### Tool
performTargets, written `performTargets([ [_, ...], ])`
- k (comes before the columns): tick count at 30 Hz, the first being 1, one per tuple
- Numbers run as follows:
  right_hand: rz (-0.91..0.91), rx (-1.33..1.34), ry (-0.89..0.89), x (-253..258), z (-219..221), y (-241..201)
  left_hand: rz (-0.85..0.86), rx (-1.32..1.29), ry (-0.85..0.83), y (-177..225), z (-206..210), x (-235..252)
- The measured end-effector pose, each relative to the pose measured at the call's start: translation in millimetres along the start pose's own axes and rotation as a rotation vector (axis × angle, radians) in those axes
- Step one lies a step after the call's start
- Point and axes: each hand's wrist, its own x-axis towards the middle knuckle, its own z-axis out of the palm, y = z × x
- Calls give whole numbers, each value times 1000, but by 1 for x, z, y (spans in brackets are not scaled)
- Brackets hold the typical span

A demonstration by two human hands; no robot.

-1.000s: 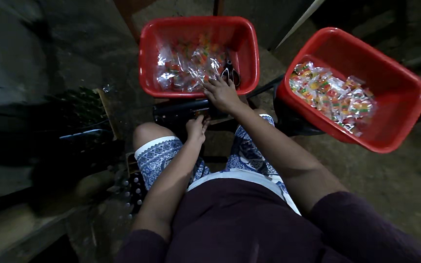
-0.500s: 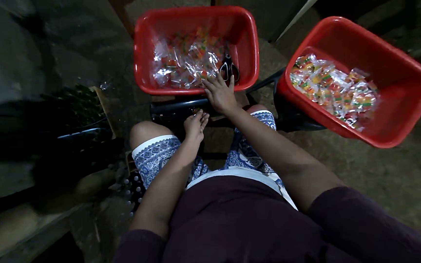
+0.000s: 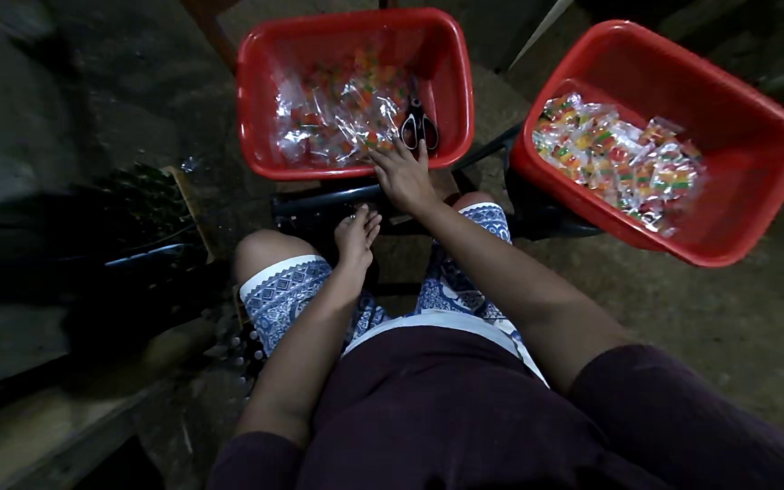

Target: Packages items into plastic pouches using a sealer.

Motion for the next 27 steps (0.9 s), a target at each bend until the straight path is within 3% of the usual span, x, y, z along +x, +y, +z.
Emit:
performTargets([
  [15, 3, 9, -28, 1, -3, -1, 26, 17, -4, -2, -1, 2],
  [20, 59, 81, -213, 12, -32, -13, 23, 5, -15, -1, -1, 1],
  [27, 12, 68, -175, 22, -73, -47, 73, 45, -50, 0, -1, 3],
])
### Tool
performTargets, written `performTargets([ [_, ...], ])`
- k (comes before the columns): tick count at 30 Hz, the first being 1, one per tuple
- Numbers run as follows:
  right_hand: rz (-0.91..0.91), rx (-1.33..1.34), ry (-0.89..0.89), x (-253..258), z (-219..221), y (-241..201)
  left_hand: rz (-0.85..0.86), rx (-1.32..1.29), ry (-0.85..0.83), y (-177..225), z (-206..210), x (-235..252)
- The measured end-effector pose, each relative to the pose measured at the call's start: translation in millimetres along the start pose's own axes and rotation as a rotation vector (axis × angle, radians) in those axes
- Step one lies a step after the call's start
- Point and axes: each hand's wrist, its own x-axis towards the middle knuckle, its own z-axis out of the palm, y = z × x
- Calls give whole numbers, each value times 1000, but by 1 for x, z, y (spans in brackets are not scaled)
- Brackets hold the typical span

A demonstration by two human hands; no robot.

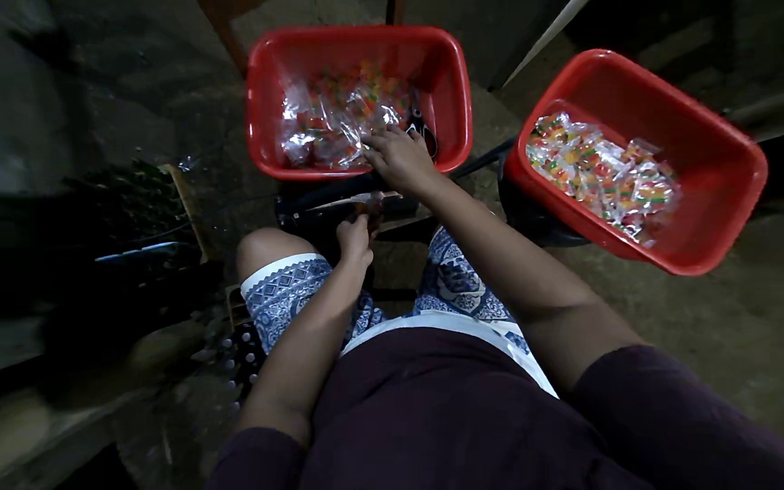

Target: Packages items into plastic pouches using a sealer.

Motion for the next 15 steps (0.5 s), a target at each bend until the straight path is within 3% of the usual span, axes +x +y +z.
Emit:
performTargets([
  [15, 70, 34, 121, -6, 48, 34, -77, -24, -19, 1, 5, -1],
])
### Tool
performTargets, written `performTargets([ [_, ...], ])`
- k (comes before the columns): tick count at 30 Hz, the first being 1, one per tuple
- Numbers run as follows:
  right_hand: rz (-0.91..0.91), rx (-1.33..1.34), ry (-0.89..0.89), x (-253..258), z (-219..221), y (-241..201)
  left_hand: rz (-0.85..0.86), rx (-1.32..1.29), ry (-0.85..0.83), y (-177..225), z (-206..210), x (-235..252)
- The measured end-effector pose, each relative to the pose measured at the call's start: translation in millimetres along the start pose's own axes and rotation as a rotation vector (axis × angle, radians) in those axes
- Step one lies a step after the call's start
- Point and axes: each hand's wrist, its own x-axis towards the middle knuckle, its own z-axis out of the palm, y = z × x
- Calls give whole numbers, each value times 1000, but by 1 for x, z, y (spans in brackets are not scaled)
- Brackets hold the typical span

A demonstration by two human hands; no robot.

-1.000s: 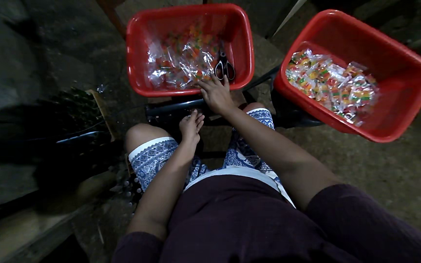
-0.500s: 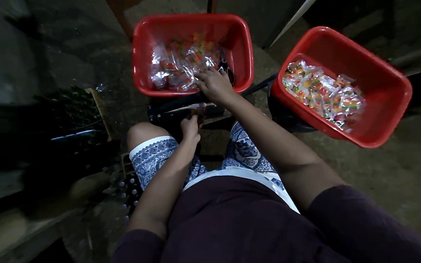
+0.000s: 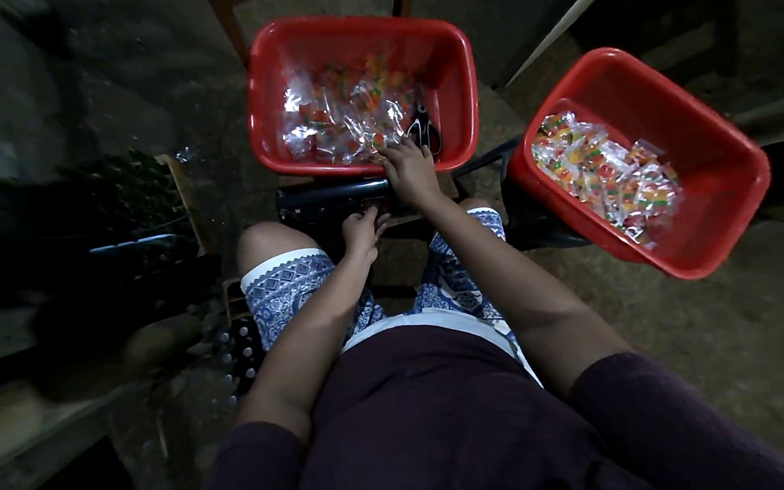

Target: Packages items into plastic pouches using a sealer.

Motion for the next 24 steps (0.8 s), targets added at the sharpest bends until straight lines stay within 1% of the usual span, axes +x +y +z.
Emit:
performTargets([
  [6, -11, 9, 56, -1, 9, 5, -6, 2, -5, 1, 1, -2],
  [13, -64, -85, 136, -3, 25, 16, -27, 18, -11, -1, -1, 1],
  [18, -55, -53, 104, -4, 24, 17, -22, 35, -1, -1, 0, -1],
  [22, -76, -60, 136, -4, 26, 19, -16, 31, 1, -3, -1, 0],
  [24, -75, -58, 125, -4, 26, 19, -15, 24, 12, -2, -1, 0],
])
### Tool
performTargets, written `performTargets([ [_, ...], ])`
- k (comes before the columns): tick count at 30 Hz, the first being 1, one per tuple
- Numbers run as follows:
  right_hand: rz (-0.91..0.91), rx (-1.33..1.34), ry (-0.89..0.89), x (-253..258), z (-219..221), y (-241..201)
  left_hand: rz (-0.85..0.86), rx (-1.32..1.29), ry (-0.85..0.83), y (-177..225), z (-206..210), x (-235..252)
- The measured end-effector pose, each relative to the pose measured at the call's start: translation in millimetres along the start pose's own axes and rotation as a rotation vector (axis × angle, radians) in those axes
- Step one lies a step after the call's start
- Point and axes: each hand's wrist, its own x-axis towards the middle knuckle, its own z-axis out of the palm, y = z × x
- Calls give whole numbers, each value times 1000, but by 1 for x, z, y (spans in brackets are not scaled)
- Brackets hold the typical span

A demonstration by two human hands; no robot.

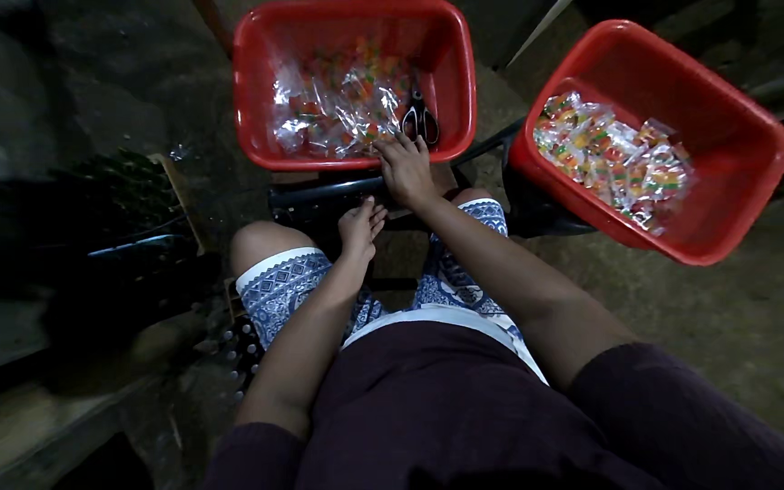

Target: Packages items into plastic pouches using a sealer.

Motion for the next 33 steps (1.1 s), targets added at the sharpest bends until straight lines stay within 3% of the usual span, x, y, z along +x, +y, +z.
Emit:
performTargets([
  [7, 22, 30, -12, 0, -6, -4, 2, 7, 38, 2, 0, 2],
  [12, 1, 88, -115, 4, -17, -5, 17, 25, 29, 2, 2, 1],
  [15, -26, 208, -148, 6, -40, -14, 54, 24, 23, 2, 2, 3],
  [20, -136, 634, -33, 1, -75, -21, 68, -39, -14, 4, 1, -4],
  [22, -147, 818, -20, -11, -80, -14, 53, -40, -92, 7, 0, -12],
  [27, 229, 1056, 130, -79, -69, -1, 219, 137, -280, 12, -9, -51],
  [33, 184, 1194, 129, -140, -81, -23, 406, 230, -407, 7, -8, -98],
])
